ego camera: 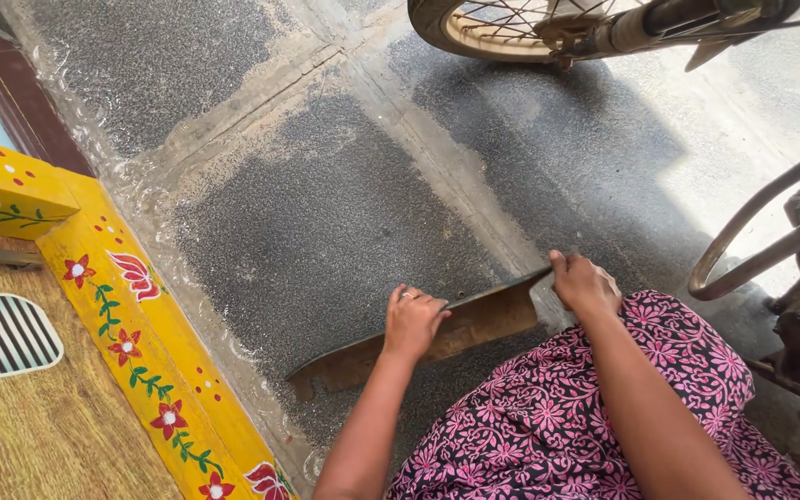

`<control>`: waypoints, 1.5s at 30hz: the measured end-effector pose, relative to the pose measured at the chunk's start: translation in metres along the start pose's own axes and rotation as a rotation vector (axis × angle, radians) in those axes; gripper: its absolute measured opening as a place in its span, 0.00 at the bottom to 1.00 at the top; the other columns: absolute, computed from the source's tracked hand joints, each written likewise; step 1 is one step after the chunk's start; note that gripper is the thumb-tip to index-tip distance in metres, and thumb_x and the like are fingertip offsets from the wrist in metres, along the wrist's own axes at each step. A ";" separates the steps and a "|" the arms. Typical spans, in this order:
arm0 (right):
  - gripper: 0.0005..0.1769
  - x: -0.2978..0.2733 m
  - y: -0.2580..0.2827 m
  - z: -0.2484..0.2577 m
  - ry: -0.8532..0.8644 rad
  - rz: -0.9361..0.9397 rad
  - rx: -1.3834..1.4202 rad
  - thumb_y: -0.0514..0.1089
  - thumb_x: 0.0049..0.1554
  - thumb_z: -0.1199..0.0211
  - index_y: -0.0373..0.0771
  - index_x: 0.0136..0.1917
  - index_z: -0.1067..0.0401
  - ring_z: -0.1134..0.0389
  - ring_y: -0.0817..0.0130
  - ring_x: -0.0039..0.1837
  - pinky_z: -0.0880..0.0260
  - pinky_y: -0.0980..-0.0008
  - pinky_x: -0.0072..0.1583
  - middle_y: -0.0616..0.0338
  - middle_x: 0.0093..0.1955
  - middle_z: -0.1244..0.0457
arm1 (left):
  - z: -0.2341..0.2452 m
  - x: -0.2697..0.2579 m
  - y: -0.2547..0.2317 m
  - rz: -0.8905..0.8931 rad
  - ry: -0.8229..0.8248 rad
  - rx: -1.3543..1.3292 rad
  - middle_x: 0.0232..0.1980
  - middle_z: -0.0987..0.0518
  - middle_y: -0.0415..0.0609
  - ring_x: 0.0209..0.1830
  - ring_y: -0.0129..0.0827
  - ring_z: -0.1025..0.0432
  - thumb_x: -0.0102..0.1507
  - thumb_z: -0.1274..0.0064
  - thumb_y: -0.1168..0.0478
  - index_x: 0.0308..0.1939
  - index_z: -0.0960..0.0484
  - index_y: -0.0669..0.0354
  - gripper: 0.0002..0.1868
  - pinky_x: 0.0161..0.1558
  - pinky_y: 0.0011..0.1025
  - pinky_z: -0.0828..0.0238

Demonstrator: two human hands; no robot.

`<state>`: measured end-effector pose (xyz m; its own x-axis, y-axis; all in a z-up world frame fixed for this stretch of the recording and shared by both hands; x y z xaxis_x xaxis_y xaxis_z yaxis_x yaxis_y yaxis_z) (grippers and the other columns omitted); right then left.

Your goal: The person uses a wrench to loosen and remove bolts from the motorcycle's seat area. They then remove the seat and a side panel, placing them on the ground. Finally, the person reaches under the motorcycle to adjust or inspect the wiring and internal components.

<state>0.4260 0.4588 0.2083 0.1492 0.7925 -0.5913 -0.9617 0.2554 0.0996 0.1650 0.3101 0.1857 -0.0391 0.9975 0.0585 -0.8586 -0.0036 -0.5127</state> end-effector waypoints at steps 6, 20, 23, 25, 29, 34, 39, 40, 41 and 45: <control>0.34 -0.008 0.009 0.026 -0.218 0.070 -0.053 0.73 0.65 0.60 0.57 0.74 0.34 0.32 0.44 0.66 0.35 0.45 0.66 0.48 0.60 0.30 | 0.052 0.026 0.073 0.308 -0.187 -0.005 0.44 0.14 0.45 0.48 0.41 0.25 0.62 0.40 0.50 0.43 0.10 0.48 0.11 0.58 0.44 0.35; 0.35 0.009 0.000 0.007 -0.120 0.077 -0.097 0.73 0.65 0.61 0.62 0.79 0.44 0.33 0.45 0.68 0.35 0.46 0.67 0.50 0.62 0.30 | 0.008 -0.002 0.260 0.834 -0.049 0.438 0.44 0.15 0.44 0.53 0.41 0.25 0.64 0.42 0.48 0.41 0.12 0.48 0.11 0.56 0.44 0.34; 0.35 0.009 0.000 0.007 -0.118 0.076 -0.100 0.73 0.65 0.62 0.62 0.79 0.43 0.32 0.45 0.68 0.35 0.46 0.67 0.50 0.62 0.30 | -0.007 -0.015 0.274 0.907 0.019 0.394 0.45 0.15 0.45 0.54 0.39 0.24 0.65 0.42 0.49 0.40 0.11 0.44 0.09 0.60 0.44 0.35; 0.34 0.005 0.002 0.007 -0.107 0.072 -0.113 0.73 0.65 0.62 0.63 0.79 0.43 0.32 0.46 0.68 0.35 0.46 0.67 0.50 0.61 0.30 | -0.005 -0.019 0.273 0.918 -0.040 0.368 0.43 0.15 0.46 0.53 0.40 0.24 0.66 0.42 0.50 0.39 0.12 0.45 0.09 0.58 0.44 0.34; 0.34 -0.003 0.003 0.007 -0.127 0.090 -0.110 0.73 0.65 0.62 0.63 0.78 0.42 0.32 0.45 0.68 0.35 0.46 0.67 0.50 0.60 0.30 | 0.013 -0.017 0.247 0.956 0.028 0.343 0.48 0.15 0.46 0.57 0.41 0.26 0.65 0.41 0.49 0.44 0.13 0.46 0.11 0.59 0.45 0.35; 0.32 -0.039 0.023 0.026 -0.256 0.243 -0.074 0.71 0.66 0.59 0.60 0.77 0.39 0.29 0.43 0.61 0.32 0.45 0.62 0.48 0.54 0.28 | 0.021 0.003 0.199 0.833 -0.101 0.347 0.68 0.29 0.47 0.72 0.48 0.41 0.60 0.39 0.49 0.64 0.25 0.45 0.29 0.70 0.51 0.45; 0.25 -0.116 0.035 0.074 -0.447 0.478 0.117 0.60 0.65 0.49 0.55 0.72 0.33 0.26 0.50 0.51 0.28 0.53 0.54 0.52 0.49 0.27 | 0.008 0.028 0.079 0.470 -0.253 0.135 0.71 0.32 0.52 0.75 0.52 0.44 0.62 0.42 0.54 0.65 0.25 0.50 0.27 0.71 0.50 0.46; 0.23 -0.136 0.033 0.086 -0.505 0.578 0.211 0.55 0.64 0.44 0.51 0.70 0.31 0.25 0.55 0.47 0.27 0.57 0.50 0.54 0.48 0.27 | 0.002 0.028 0.048 0.377 -0.286 0.055 0.70 0.32 0.53 0.73 0.53 0.42 0.61 0.42 0.55 0.64 0.25 0.51 0.27 0.70 0.49 0.45; 0.23 -0.149 0.022 0.096 -0.521 0.574 0.212 0.55 0.64 0.44 0.51 0.70 0.31 0.25 0.55 0.47 0.27 0.57 0.50 0.54 0.48 0.27 | 0.011 0.036 0.026 0.363 -0.293 0.050 0.70 0.32 0.53 0.73 0.53 0.42 0.61 0.42 0.55 0.64 0.25 0.51 0.27 0.70 0.49 0.45; 0.13 -0.227 -0.040 0.136 -0.914 0.894 0.344 0.38 0.64 0.37 0.38 0.62 0.26 0.25 0.62 0.50 0.26 0.68 0.50 0.51 0.56 0.29 | 0.050 0.060 -0.074 0.127 -0.411 -0.262 0.66 0.27 0.51 0.66 0.51 0.35 0.63 0.44 0.60 0.64 0.24 0.54 0.24 0.65 0.46 0.37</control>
<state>0.4621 0.3437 0.4472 -0.2708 0.8109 0.5188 -0.7224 -0.5274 0.4472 0.2002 0.3667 0.2702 -0.3786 0.8799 0.2872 -0.6788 -0.0531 -0.7324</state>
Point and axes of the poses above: each hand's wrist, its own x-axis towards the middle knuckle, its own z-axis out of the back of the hand, y = z × x, the point moved 9 cm from there along x, towards the middle knuckle
